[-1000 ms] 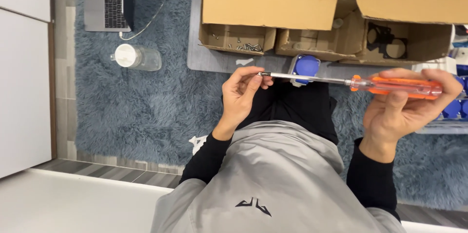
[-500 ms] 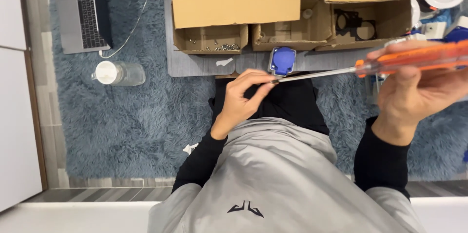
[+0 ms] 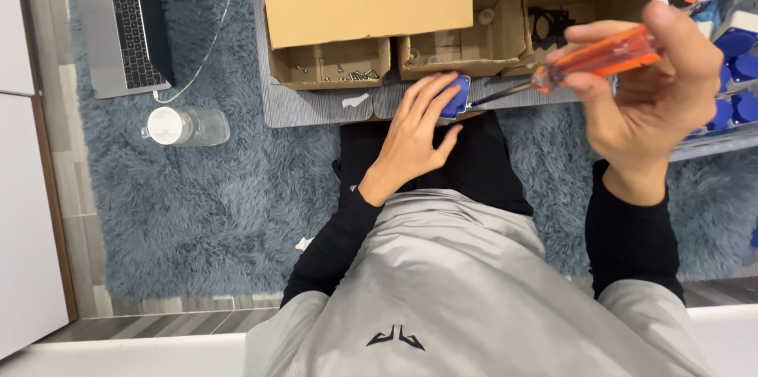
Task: Assembling electrical socket components using a screwdriver
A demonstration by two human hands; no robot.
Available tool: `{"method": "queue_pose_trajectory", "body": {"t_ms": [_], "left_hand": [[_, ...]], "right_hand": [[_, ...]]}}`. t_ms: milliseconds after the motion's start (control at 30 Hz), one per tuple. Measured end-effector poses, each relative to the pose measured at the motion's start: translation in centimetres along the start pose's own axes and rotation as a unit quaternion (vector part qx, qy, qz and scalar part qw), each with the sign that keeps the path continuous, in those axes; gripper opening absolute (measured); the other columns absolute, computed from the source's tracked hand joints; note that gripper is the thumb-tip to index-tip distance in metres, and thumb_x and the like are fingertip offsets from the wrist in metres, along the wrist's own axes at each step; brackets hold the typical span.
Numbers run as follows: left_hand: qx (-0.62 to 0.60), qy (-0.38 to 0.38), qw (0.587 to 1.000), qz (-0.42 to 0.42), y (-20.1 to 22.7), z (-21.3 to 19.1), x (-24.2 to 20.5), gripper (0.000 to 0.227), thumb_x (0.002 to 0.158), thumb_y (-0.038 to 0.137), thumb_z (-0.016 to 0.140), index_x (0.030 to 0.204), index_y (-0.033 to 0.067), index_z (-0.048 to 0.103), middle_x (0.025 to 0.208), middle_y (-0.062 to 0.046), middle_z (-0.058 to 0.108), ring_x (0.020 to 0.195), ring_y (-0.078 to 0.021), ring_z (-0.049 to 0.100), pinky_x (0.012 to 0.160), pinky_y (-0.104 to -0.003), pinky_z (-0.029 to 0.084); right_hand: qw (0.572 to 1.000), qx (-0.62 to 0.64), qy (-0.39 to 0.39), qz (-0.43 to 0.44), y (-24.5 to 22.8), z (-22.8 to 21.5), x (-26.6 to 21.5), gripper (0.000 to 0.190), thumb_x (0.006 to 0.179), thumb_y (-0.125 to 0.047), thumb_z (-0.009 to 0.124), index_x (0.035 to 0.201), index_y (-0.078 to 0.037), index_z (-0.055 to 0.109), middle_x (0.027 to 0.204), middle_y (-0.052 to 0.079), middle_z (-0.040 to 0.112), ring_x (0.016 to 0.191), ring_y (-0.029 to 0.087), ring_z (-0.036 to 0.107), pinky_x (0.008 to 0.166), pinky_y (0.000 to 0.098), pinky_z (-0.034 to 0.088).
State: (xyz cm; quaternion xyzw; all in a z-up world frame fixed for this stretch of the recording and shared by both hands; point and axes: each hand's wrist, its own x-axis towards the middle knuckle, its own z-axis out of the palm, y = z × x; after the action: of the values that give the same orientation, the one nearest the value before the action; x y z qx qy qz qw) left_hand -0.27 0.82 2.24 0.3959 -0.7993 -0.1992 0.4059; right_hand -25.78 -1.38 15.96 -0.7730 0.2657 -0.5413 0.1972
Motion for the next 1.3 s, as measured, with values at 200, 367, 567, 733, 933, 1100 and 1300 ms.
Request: {"method": "queue_pose_trajectory", "body": {"t_ms": [200,367,567,733,933,1100,1300], "left_hand": [[0.01,0.021,1.0,0.005,-0.1,0.5,0.0,0.048,0.109,0.01,0.072,0.153,-0.0004,0.054,0.16,-0.015,0.055,0.149,-0.0383,0.053,0.132,-0.051,0.047],[0.008,0.023,1.0,0.001,-0.3,0.7,-0.2,0.048,0.109,0.01,0.073,0.153,0.0008,0.055,0.161,-0.013,0.056,0.149,-0.038,0.053,0.132,-0.051,0.047],[0.018,0.031,0.999,0.0,-0.4,0.7,-0.3,0.048,0.108,0.011,0.074,0.153,0.0023,0.057,0.161,-0.011,0.057,0.146,-0.0381,0.055,0.131,-0.051,0.048],[0.023,0.029,0.999,-0.007,-0.5,0.8,-0.4,0.049,0.108,0.014,0.074,0.153,0.004,0.058,0.161,-0.009,0.058,0.146,-0.036,0.055,0.131,-0.05,0.048],[0.025,0.039,0.999,0.0,-0.7,1.0,-0.5,0.049,0.107,0.014,0.074,0.152,0.0037,0.059,0.16,-0.009,0.059,0.145,-0.0374,0.057,0.13,-0.05,0.049],[0.028,0.043,0.999,0.001,-0.6,0.9,-0.4,0.049,0.108,0.013,0.075,0.153,0.0055,0.058,0.16,-0.009,0.059,0.144,-0.0364,0.058,0.129,-0.049,0.049],[0.024,0.048,0.999,-0.001,-0.4,0.8,-0.4,0.05,0.106,0.011,0.076,0.152,0.005,0.059,0.159,-0.009,0.06,0.144,-0.0347,0.058,0.128,-0.048,0.05]], "right_hand": [[0.999,0.006,-0.031,-0.017,0.5,0.6,0.7,0.065,0.115,0.009,0.072,0.169,0.001,0.037,0.118,0.049,0.068,0.113,0.055,0.077,0.099,0.06,0.071],[0.993,-0.016,-0.112,0.03,-1.3,0.0,1.9,0.071,0.121,0.015,0.066,0.177,-0.004,0.028,0.135,0.043,0.07,0.126,0.05,0.079,0.113,0.0547,0.07],[0.989,-0.104,-0.103,-0.019,0.4,0.3,1.9,0.065,0.11,0.008,0.097,0.156,0.008,0.05,0.119,0.031,0.073,0.101,0.036,0.07,0.087,0.0403,0.061],[0.982,-0.174,-0.065,-0.036,2.0,1.1,0.9,0.072,0.106,-0.006,0.111,0.15,0.007,0.057,0.121,0.025,0.072,0.088,0.032,0.063,0.08,0.0417,0.054],[0.971,-0.225,-0.016,-0.085,3.1,1.7,0.6,0.093,0.088,-0.038,0.117,0.143,0.01,0.058,0.128,0.028,0.075,0.099,0.038,0.08,0.088,0.0476,0.068],[0.982,-0.044,-0.184,-0.014,-1.8,0.3,5.3,0.048,0.112,0.006,0.065,0.157,0.006,0.046,0.154,0.039,0.049,0.139,0.048,0.064,0.117,0.0531,0.067],[0.966,-0.025,-0.256,0.031,-2.4,-1.9,5.2,0.065,0.11,0.012,0.07,0.166,0.004,0.039,0.146,0.032,0.071,0.118,0.036,0.082,0.112,0.0443,0.068]]}}
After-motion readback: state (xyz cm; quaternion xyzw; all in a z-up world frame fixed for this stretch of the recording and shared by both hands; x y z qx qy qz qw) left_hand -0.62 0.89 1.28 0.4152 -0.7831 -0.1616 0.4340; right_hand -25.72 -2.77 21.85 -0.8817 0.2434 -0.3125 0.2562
